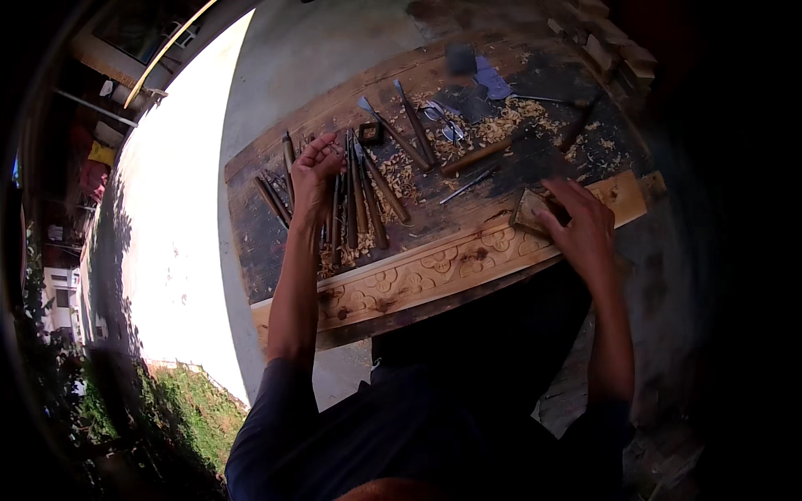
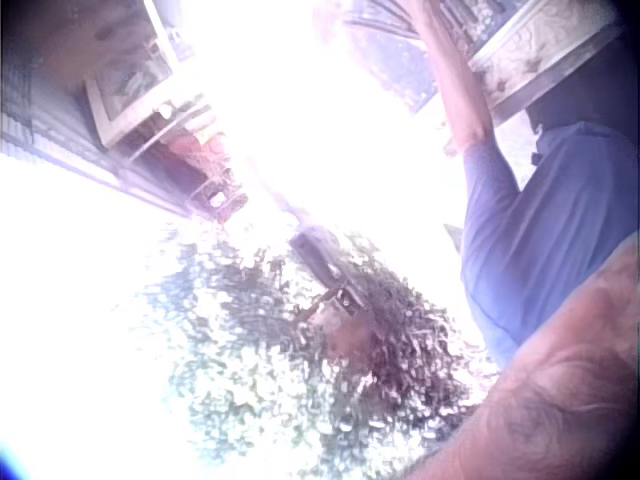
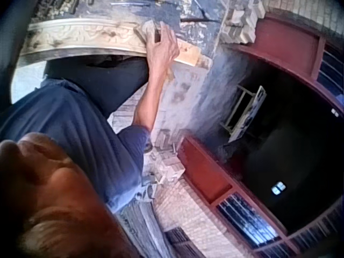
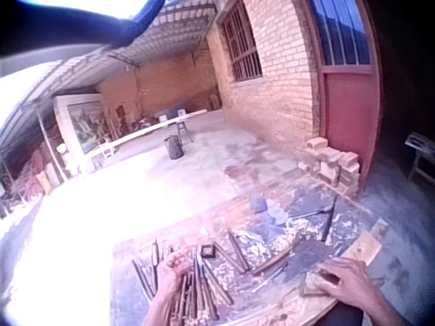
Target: The person carves a decorative pattern into a wooden board using a chisel and a wooden mallet. They switch between various chisels laid on the workbench and strike the tools with the mallet to remove small chips of wood.
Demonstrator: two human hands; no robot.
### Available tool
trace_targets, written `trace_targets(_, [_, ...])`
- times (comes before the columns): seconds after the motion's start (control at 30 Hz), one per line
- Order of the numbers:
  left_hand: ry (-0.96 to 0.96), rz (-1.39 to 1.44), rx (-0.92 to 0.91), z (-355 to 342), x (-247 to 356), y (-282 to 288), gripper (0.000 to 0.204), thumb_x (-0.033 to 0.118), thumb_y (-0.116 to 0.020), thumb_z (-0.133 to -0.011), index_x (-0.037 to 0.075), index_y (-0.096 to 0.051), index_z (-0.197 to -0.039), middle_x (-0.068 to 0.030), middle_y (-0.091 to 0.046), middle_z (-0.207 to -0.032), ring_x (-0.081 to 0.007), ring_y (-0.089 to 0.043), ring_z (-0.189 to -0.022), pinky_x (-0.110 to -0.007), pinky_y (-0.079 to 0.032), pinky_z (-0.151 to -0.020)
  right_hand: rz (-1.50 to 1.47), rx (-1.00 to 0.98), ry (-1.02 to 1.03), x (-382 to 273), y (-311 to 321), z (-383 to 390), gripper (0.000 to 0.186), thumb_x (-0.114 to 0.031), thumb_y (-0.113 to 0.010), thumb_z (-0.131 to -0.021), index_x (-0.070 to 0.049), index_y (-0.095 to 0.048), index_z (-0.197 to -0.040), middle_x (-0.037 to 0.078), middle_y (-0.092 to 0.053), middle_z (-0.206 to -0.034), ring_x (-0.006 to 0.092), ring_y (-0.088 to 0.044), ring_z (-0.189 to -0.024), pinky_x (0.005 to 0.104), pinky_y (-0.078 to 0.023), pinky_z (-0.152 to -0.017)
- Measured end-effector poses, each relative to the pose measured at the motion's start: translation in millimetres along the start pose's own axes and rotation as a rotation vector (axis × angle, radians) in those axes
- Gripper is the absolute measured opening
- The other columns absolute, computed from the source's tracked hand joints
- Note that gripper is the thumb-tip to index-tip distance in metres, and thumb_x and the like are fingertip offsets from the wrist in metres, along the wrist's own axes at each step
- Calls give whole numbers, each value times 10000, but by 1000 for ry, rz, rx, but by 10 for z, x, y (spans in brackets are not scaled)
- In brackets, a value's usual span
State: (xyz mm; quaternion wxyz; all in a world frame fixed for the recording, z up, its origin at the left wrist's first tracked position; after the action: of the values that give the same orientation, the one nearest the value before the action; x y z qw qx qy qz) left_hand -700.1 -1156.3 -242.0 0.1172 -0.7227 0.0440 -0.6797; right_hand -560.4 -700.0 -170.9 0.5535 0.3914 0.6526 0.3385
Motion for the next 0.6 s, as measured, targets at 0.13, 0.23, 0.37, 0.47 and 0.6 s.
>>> trace_targets(0.13, [-46, -55, -32, -109, -15, -99, 264, 197, -710, -1124, -17, -764, -1268, -28, -752, -911, -104, -682, -704, -258, -545, -651, 71, -191, 36, 107, 12, 317, 911, -257, -956, -848, -118, -540, -1646, 178, -539, -1688, 360, -522, -1557, 477, -442, -1267])
trace_targets(0.23, [-121, -161, -10, -314, -84, -219, 308, 260, -676, -1149, 2, -797, -1266, 4, -714, -837, -68, -617, -666, -245, -476, -612, 27, -129, -16, 334, -162, 374, 918, -286, -966, -825, -122, -556, -1630, 172, -573, -1659, 368, -550, -1530, 476, -462, -1252])
trace_targets(0.37, [-123, -252, 61, -456, -223, -285, 299, 258, -698, -1132, 12, -844, -1219, 54, -653, -777, -37, -527, -666, -243, -384, -604, 107, -77, -18, 334, -223, 369, 881, -336, -954, -834, -108, -575, -1596, 151, -632, -1605, 350, -630, -1441, 466, -509, -1183])
trace_targets(0.47, [-120, -286, 93, -554, -348, -258, 280, 245, -711, -1124, 16, -848, -1209, 72, -623, -760, -32, -496, -660, -243, -360, -597, 89, -16, 1, 305, -208, 400, 875, -299, -971, -807, -98, -593, -1571, 150, -661, -1570, 357, -660, -1400, 470, -534, -1150])
trace_targets(0.6, [-189, -481, 127, -780, -410, -94, 283, 242, -722, -1102, 5, -861, -1167, 20, -711, -784, -69, -602, -720, -293, -471, -663, 55, 65, 56, 309, -202, 448, 862, -280, -983, -789, -98, -610, -1545, 150, -678, -1542, 369, -675, -1372, 483, -550, -1101])
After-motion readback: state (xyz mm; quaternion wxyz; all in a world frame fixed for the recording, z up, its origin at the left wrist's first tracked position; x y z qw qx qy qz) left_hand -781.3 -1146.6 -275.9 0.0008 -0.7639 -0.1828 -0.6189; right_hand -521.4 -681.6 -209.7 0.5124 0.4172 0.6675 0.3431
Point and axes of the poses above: each hand's wrist, its own z-axis away from the middle knuckle, its own y-axis out of the back of the hand, x = y × z, the point moved 7 cm from there along -z, towards the middle knuckle
